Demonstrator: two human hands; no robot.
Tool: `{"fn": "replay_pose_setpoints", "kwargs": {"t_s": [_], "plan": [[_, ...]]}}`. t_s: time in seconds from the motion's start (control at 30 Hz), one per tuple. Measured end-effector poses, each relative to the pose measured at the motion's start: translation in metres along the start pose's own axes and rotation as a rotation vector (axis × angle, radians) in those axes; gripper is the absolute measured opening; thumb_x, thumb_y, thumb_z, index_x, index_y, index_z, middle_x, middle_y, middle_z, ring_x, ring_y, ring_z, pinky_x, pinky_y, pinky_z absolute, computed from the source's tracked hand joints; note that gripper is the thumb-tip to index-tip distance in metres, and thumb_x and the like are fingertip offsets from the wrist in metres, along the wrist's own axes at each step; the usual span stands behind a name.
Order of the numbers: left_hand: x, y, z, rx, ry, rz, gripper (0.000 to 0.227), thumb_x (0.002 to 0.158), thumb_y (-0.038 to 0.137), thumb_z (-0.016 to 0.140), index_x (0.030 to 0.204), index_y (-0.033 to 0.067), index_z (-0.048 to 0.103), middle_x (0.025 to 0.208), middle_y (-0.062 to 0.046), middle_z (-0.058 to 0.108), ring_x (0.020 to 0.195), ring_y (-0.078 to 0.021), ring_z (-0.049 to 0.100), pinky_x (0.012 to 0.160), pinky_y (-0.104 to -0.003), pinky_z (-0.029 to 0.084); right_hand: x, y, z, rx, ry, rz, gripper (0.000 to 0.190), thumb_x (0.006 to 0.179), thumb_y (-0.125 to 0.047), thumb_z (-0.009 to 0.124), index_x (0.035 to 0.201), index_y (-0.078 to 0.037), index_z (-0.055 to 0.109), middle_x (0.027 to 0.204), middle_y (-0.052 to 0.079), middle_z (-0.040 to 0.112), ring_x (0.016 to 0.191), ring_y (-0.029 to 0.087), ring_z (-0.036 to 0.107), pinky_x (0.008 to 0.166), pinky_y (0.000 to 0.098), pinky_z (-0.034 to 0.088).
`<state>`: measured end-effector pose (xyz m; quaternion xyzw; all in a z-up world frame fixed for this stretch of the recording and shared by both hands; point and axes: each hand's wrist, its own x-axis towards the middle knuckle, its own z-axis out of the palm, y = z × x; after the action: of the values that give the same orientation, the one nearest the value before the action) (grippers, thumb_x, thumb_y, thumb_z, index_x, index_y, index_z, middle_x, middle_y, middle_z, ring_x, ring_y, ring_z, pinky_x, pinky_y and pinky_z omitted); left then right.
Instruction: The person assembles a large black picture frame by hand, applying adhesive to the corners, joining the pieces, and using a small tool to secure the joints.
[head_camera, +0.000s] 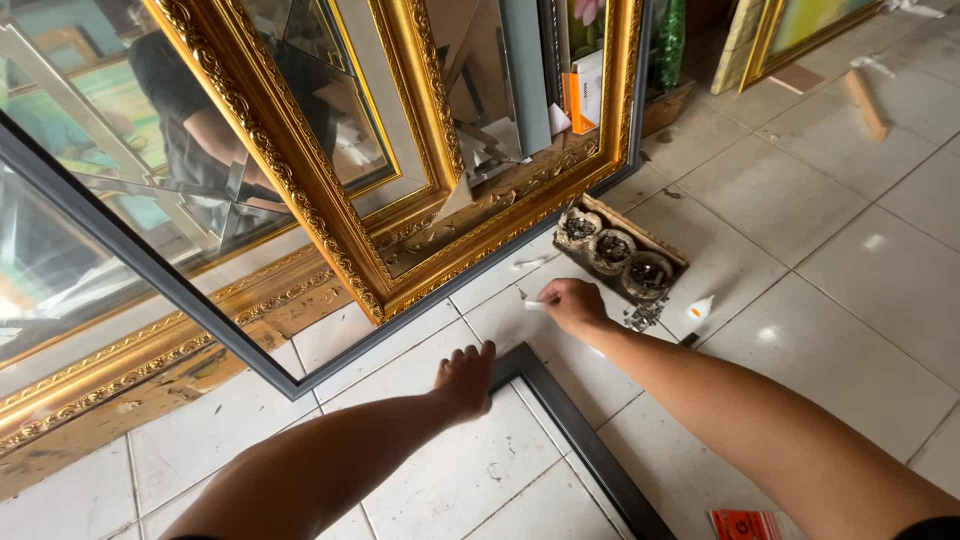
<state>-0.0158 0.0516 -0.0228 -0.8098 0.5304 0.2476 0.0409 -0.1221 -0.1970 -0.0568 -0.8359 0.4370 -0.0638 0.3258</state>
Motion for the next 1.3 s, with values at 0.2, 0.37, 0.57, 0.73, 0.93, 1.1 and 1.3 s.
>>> {"fn": "replay_pose_setpoints", "kwargs": {"t_s": [0.2, 0.37, 0.57, 0.73, 0.93, 1.1, 1.3], "plan": [[-0.025, 0.012, 0.032, -0.072, 0.015, 0.084, 0.070, 0.093, 0.022, 0.088, 0.148, 0.0133, 0.046, 0.139, -0.017, 0.057, 0.126, -0.0433, 0.058, 0.108, -0.058, 0.050, -0.008, 0.021, -0.003, -0.175, 0.052, -0.174, 0.008, 0.095, -0.018, 0.087, 0.103, -0.019, 0.086, 0.107, 0.001, 0.089, 0.094, 0.022, 0.084, 0.081, 0.0378, 0.067], [-0.032, 0.002, 0.021, -0.083, 0.071, 0.239, 0.072, 0.098, 0.053, 0.074, 0.152, 0.0130, 0.049, 0.151, -0.016, 0.054, 0.130, -0.0405, 0.056, 0.109, -0.060, 0.044, -0.051, -0.023, -0.012, 0.037, -0.159, -0.021, 0.005, 0.100, -0.009, 0.082, 0.101, -0.013, 0.084, 0.128, 0.003, 0.082, 0.081, 0.015, 0.081, 0.060, 0.0238, 0.061], [-0.024, -0.032, -0.035, -0.042, 0.164, 0.277, 0.057, 0.107, 0.058, 0.061, 0.143, 0.0129, 0.060, 0.136, -0.015, 0.061, 0.133, -0.0364, 0.065, 0.111, -0.055, 0.052, -0.030, -0.004, 0.002, -0.133, -0.155, -0.059, 0.012, 0.097, -0.020, 0.079, 0.106, -0.023, 0.086, 0.105, 0.004, 0.088, 0.106, 0.030, 0.084, 0.098, 0.0463, 0.067], [0.000, -0.066, -0.046, 0.053, 0.239, 0.241, 0.045, 0.109, 0.051, 0.061, 0.137, 0.0157, 0.063, 0.132, -0.011, 0.064, 0.131, -0.0327, 0.066, 0.109, -0.052, 0.053, -0.039, -0.007, 0.035, -0.169, -0.209, -0.199, 0.011, 0.095, -0.021, 0.077, 0.098, -0.022, 0.087, 0.103, 0.007, 0.088, 0.109, 0.038, 0.082, 0.093, 0.0534, 0.068], [0.017, -0.079, -0.035, 0.098, 0.315, 0.256, 0.044, 0.108, 0.054, 0.061, 0.134, 0.0185, 0.063, 0.125, -0.007, 0.062, 0.125, -0.0291, 0.065, 0.106, -0.050, 0.053, -0.013, 0.006, 0.045, -0.237, -0.085, -0.190, 0.013, 0.093, -0.015, 0.079, 0.104, -0.019, 0.086, 0.103, 0.012, 0.087, 0.110, 0.038, 0.083, 0.097, 0.0518, 0.068], [0.030, -0.073, -0.032, 0.136, 0.290, 0.311, 0.043, 0.107, 0.054, 0.061, 0.134, 0.0207, 0.061, 0.126, -0.005, 0.061, 0.127, -0.0282, 0.063, 0.106, -0.050, 0.052, -0.004, -0.003, 0.029, -0.234, -0.105, -0.205, 0.014, 0.094, -0.013, 0.077, 0.105, -0.017, 0.085, 0.104, 0.014, 0.086, 0.110, 0.040, 0.082, 0.097, 0.0519, 0.067], [0.032, -0.071, -0.026, 0.217, 0.236, 0.351, 0.047, 0.107, 0.055, 0.061, 0.140, 0.0213, 0.061, 0.132, -0.007, 0.062, 0.132, -0.0284, 0.063, 0.110, -0.052, 0.052, -0.023, -0.008, 0.046, -0.284, -0.188, -0.250, 0.014, 0.095, -0.016, 0.075, 0.102, -0.020, 0.086, 0.102, 0.013, 0.087, 0.109, 0.040, 0.082, 0.098, 0.0552, 0.067]]}}
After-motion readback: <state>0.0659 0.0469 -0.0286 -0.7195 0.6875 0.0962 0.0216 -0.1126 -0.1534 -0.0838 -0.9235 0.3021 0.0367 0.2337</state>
